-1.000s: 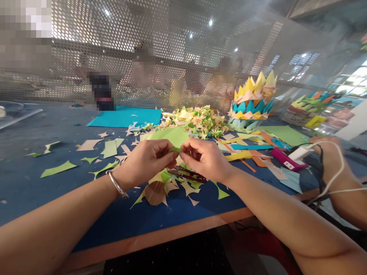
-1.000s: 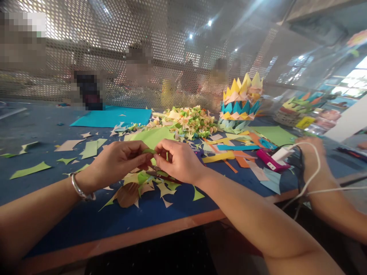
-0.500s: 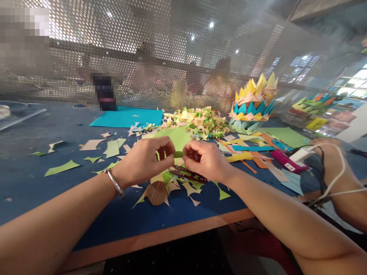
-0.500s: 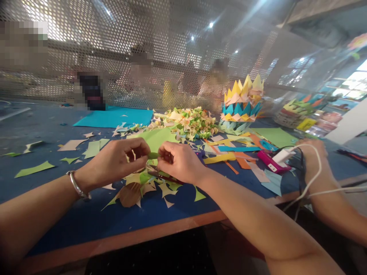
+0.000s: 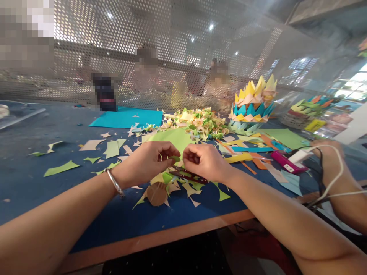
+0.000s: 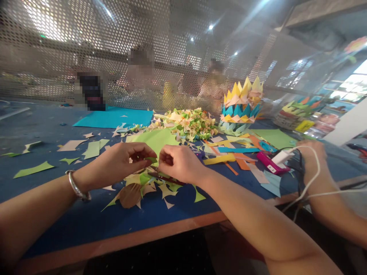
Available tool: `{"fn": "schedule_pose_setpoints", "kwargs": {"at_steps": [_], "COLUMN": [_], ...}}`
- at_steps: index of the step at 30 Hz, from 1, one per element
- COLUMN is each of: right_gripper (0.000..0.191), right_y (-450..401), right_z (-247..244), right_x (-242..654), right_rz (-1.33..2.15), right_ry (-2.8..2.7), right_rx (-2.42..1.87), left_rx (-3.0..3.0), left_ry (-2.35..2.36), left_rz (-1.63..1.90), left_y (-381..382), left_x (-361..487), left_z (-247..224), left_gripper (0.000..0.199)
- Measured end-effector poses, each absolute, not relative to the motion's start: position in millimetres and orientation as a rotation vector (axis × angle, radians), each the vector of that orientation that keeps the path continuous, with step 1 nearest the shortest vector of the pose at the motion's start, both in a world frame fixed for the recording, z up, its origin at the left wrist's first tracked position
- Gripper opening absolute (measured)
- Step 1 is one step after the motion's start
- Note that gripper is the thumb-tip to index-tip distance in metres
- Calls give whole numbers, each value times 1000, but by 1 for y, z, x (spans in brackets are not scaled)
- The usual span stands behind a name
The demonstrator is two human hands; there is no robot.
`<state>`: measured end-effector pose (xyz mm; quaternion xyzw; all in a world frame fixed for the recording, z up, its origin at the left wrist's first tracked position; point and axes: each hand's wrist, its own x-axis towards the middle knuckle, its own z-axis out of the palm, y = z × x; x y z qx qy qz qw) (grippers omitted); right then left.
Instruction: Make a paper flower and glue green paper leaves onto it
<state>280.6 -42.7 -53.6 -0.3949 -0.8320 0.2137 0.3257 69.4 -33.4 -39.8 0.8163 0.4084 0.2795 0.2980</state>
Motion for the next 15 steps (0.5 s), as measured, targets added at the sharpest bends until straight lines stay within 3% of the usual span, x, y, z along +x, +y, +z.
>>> {"fn": "schedule_pose_setpoints", "kwargs": {"at_steps": [6, 15], "right_gripper": [1, 8], "right_y": [-43, -43], "right_z": [-54, -57], "right_x": [282, 280], "right_rz": [313, -40], "right_ry": [-2206, -2300], "right_rx": [-871, -730], "left_rx": [1524, 971], "left_ry": [991, 929], "left_rz": [902, 968], "left_y": [-32, -39], "left_x": [76, 86], "left_z": [-46, -41], "left_gripper": [11, 18]}}
